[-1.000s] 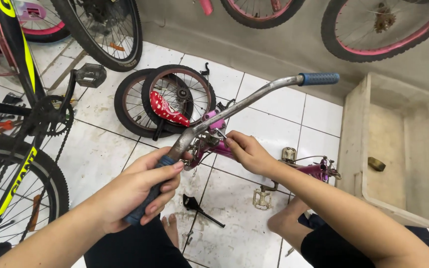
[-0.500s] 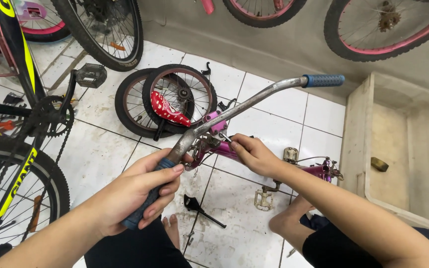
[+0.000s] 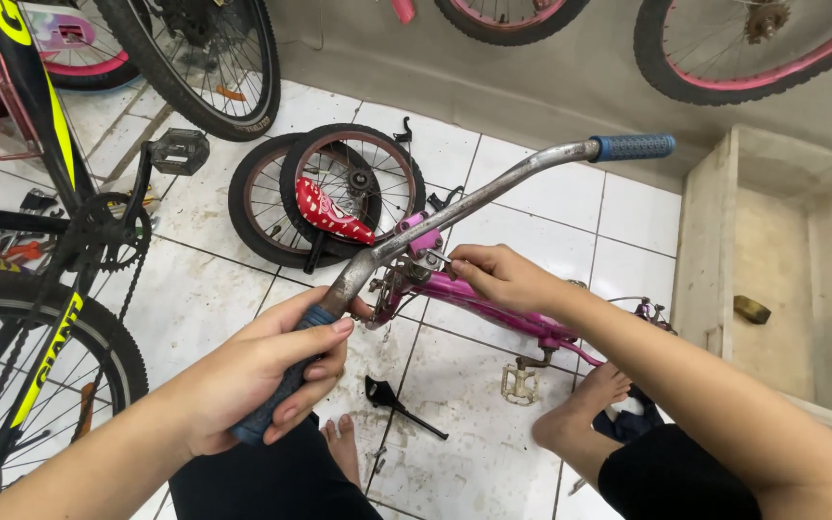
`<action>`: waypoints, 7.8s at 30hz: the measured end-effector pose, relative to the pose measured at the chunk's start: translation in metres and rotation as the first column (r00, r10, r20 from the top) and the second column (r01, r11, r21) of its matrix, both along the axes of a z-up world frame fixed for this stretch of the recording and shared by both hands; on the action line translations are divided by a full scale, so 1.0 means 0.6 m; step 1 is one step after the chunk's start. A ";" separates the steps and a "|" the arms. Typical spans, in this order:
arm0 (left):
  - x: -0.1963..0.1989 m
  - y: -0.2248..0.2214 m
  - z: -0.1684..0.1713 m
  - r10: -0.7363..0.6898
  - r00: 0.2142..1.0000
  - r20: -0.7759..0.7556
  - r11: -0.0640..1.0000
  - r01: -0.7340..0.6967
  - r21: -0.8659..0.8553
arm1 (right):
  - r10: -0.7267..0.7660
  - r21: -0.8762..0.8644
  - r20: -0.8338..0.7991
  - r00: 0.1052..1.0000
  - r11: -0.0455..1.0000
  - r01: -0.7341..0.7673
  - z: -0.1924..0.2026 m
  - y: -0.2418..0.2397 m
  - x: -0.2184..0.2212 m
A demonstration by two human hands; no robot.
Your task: Using an Allen key to tighten or loosen the bolts on a bicycle's handlebar stem to adjust or secure it.
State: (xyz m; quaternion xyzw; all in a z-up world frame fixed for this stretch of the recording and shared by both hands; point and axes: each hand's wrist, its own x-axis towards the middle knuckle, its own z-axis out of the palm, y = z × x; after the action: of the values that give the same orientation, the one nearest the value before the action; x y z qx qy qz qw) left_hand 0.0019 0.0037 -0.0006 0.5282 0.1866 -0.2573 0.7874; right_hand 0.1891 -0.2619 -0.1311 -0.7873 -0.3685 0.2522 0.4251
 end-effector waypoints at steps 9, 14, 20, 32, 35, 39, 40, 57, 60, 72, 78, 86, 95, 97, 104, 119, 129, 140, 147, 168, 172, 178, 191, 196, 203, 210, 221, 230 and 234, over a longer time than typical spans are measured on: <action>-0.023 -0.005 -0.018 0.048 0.999 -0.001 0.999 -0.048 -0.025 | 0.194 0.272 -0.890 0.412 0.952 0.140 -0.048 -0.004 -0.027; -0.067 -0.020 -0.073 0.084 0.996 0.021 0.994 -0.082 -0.071 | 0.165 0.255 -0.921 0.354 0.940 0.226 -0.055 -0.004 -0.072; -0.076 -0.116 -0.124 0.273 0.957 0.101 0.925 -0.233 -0.300 | 0.080 0.251 -0.948 0.307 0.779 0.574 -0.059 0.068 -0.145; -0.008 -0.104 -0.039 0.205 0.976 0.078 0.967 -0.190 -0.170 | 0.030 0.274 -0.896 0.443 0.822 0.499 -0.034 0.070 -0.078; -0.008 -0.068 -0.010 0.121 0.991 0.053 0.990 -0.117 -0.074 | 0.050 0.303 -0.908 0.417 0.765 0.568 -0.038 0.085 -0.118; -0.015 -0.047 0.012 0.051 0.999 0.014 0.999 -0.051 0.010 | -0.008 0.261 -0.944 0.329 0.590 0.764 -0.026 0.109 -0.173; -0.018 -0.043 0.011 0.053 0.998 0.016 0.998 -0.054 0.013 | -0.005 0.264 -0.944 0.330 0.591 0.762 -0.023 0.113 -0.175; 0.040 -0.054 -0.022 0.211 0.951 0.227 0.973 -0.184 -0.138 | -0.185 0.340 -0.644 0.742 0.800 0.494 0.021 0.099 -0.124; 0.059 -0.044 -0.012 0.202 0.950 0.239 0.977 -0.178 -0.120 | -0.286 0.248 -0.240 0.928 0.906 0.343 -0.038 0.058 -0.045; 0.065 -0.058 -0.009 0.226 0.946 0.233 0.972 -0.204 -0.117 | -0.272 0.180 -0.034 0.962 0.945 0.273 -0.053 0.041 0.018; 0.064 -0.054 -0.006 0.196 0.955 0.221 0.979 -0.179 -0.097 | -0.203 0.154 -0.088 0.975 0.965 0.214 -0.044 0.025 0.020; 0.070 -0.033 -0.005 0.168 0.966 0.197 0.983 -0.151 -0.101 | -0.147 0.141 -0.153 0.977 0.976 0.169 -0.052 0.019 0.021; 0.066 -0.013 -0.002 0.117 0.973 0.198 0.991 -0.102 -0.088 | -0.165 0.221 -0.130 0.978 0.956 0.191 -0.062 0.029 0.030; 0.062 -0.009 -0.003 0.111 0.975 0.191 0.992 -0.097 -0.078 | -0.156 0.200 -0.097 0.983 0.964 0.173 -0.060 0.028 0.029; 0.060 0.000 -0.011 0.078 0.975 0.209 0.995 -0.062 -0.080 | -0.165 0.151 0.031 0.986 0.976 0.159 -0.041 0.029 0.022; 0.051 -0.009 -0.016 0.039 0.986 0.160 0.999 -0.041 0.007 | -0.232 0.007 -0.398 0.887 0.967 0.256 -0.016 0.048 -0.009; 0.027 0.029 -0.010 -0.020 0.999 0.035 1.000 0.020 0.021 | -0.005 -0.238 0.012 1.000 0.971 0.007 -0.014 0.025 0.007; 0.037 0.003 -0.009 0.025 0.997 0.067 1.000 -0.024 -0.008 | -0.172 0.047 0.051 0.984 0.984 0.169 -0.028 0.041 -0.002; 0.042 0.002 -0.004 0.017 0.997 0.069 0.999 -0.019 0.030 | -0.049 0.194 -0.631 0.774 0.956 0.219 -0.045 0.037 0.003; 0.040 -0.006 -0.002 0.013 0.998 0.058 1.000 -0.014 0.013 | -0.019 0.174 -0.792 0.611 0.951 0.255 -0.032 0.042 0.013; 0.038 -0.010 -0.004 0.028 0.999 0.043 1.000 -0.028 -0.001 | -0.222 0.031 -0.752 0.621 0.928 0.370 -0.037 0.036 0.016; 0.033 -0.011 -0.008 0.045 0.997 0.060 0.999 -0.044 -0.018 | -0.312 0.074 -0.241 0.919 0.938 0.338 -0.093 0.041 -0.018; 0.043 -0.008 -0.008 0.043 0.996 0.075 0.999 -0.041 -0.027 | -0.334 0.073 -0.050 0.941 0.939 0.337 -0.027 0.050 -0.014; 0.043 -0.009 -0.006 0.054 0.997 0.049 0.998 -0.053 -0.021 | -0.310 0.060 -0.027 0.950 0.948 0.311 -0.023 0.057 -0.012; 0.041 -0.010 -0.004 0.043 0.997 0.058 0.999 -0.043 -0.003 | -0.345 0.017 0.093 0.934 0.938 0.345 -0.012 0.053 -0.012; 0.042 -0.009 -0.006 0.043 0.997 0.064 0.999 -0.043 -0.003 | -0.313 0.012 0.074 0.947 0.950 0.313 -0.018 0.045 -0.015; 0.045 -0.010 -0.005 0.051 0.997 0.053 0.999 -0.050 -0.007 | -0.294 -0.038 0.150 0.944 0.952 0.303 0.007 0.058 -0.012; 0.044 -0.015 -0.010 0.048 0.998 0.047 0.999 -0.047 -0.021 | -0.199 -0.121 0.229 0.953 0.965 0.231 0.027 0.059 -0.004; 0.047 -0.028 -0.010 0.049 0.996 0.079 0.998 -0.045 -0.050 | -0.359 -0.138 0.088 0.929 0.919 0.368 0.016 0.074 -0.021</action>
State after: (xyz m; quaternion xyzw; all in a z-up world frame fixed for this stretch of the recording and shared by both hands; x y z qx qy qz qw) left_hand 0.0302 -0.0132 -0.0068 0.5145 0.1609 -0.2217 0.8126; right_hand 0.1764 -0.2178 -0.1214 -0.8793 -0.2084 0.1722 0.3920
